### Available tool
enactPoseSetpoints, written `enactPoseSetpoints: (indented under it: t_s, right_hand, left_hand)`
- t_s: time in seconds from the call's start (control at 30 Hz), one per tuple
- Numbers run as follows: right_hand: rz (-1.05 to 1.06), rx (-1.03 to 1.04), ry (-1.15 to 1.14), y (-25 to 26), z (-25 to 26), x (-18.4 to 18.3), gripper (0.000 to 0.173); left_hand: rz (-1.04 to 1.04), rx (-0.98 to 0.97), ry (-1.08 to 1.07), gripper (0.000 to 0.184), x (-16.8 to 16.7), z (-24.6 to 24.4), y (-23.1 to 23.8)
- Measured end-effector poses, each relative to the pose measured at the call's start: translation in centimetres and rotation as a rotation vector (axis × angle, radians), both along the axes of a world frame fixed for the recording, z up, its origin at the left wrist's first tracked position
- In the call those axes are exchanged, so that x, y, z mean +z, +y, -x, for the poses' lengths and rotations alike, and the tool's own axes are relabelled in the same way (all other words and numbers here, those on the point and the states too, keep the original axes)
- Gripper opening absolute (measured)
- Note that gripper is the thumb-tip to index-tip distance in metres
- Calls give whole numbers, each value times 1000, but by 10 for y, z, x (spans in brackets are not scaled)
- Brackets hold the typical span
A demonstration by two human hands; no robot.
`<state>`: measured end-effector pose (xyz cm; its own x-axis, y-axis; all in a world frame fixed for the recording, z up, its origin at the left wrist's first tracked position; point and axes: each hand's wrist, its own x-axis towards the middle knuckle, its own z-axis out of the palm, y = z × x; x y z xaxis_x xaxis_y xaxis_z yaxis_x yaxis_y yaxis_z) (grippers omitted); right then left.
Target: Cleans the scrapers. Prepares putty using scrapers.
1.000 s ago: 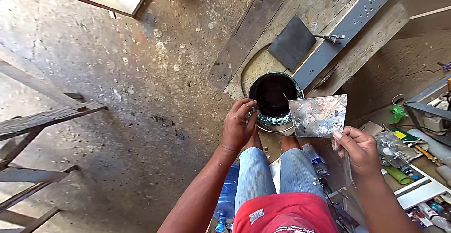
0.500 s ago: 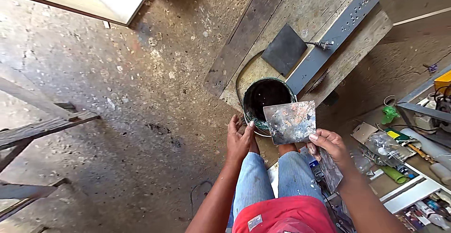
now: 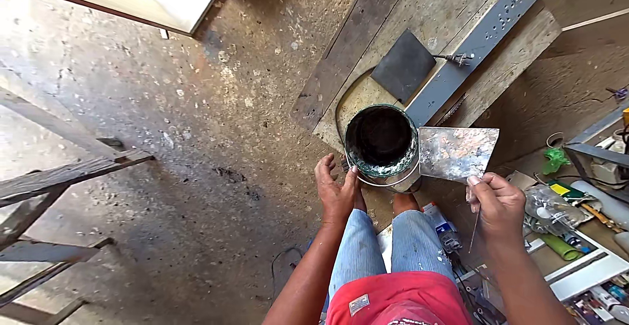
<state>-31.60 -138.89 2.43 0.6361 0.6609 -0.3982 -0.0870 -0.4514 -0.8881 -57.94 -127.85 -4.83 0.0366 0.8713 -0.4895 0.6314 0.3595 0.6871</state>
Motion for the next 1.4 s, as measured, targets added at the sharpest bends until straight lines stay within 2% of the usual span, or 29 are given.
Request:
enactPoseSetpoints:
  t_s: [0.07, 0.13, 0.2, 0.27, 0.33, 0.4, 0.53, 0.63, 0.77, 0.87, 0.97, 1.07, 1.17, 1.3, 1.4]
  right_hand:
    - [-4, -8, 28, -1, -2, 1, 23]
    - [-5, -24, 52, -3, -3, 0, 24]
    - [1, -40, 64, -6, -4, -1, 25]
    - [11, -52, 66, -8, -3, -2, 26]
    - [18, -57, 71, -10, -2, 0, 25]
    - [29, -46, 85, -13, -1, 3, 25]
    - [35, -24, 106, -21, 0, 4, 25]
    - [51, -33, 124, -30, 1, 1, 24]
    - [62, -34, 136, -31, -1, -1, 24]
    - [60, -44, 142, -32, -2, 3, 24]
    - [45, -50, 150, -30, -3, 4, 24]
    - [25, -58, 158, -30, -5, 8, 23]
    - [4, -53, 158, -31, -5, 8, 24]
    - [0, -49, 159, -32, -1, 8, 23]
    - [-8, -56, 160, -30, 1, 10, 23]
  left_hand:
    - [-208, -184, 24, 46, 5, -5, 4]
    - [-202, -373, 40, 30, 12, -25, 18]
    - [64, -584, 138, 34, 7, -55, 42]
    - [356, -742, 295, 44, -15, -90, 69]
    - [504, -872, 431, 48, -38, -120, 81]
    - [562, -971, 472, 43, -60, -139, 78]
    - [402, -959, 546, 41, -109, -160, 66]
    - [381, -931, 585, 45, -117, -167, 59]
    - [362, -890, 584, 37, -101, -162, 58]
    - [285, -1029, 612, 34, -85, -153, 57]
    - [219, -1107, 607, 21, -58, -144, 69]
    - [223, -1016, 530, 18, -25, -126, 85]
    - [297, -673, 270, 27, -4, -86, 102]
    - [495, -149, -237, 35, 10, -41, 102]
    - [549, 12, -324, 33, 22, -25, 98]
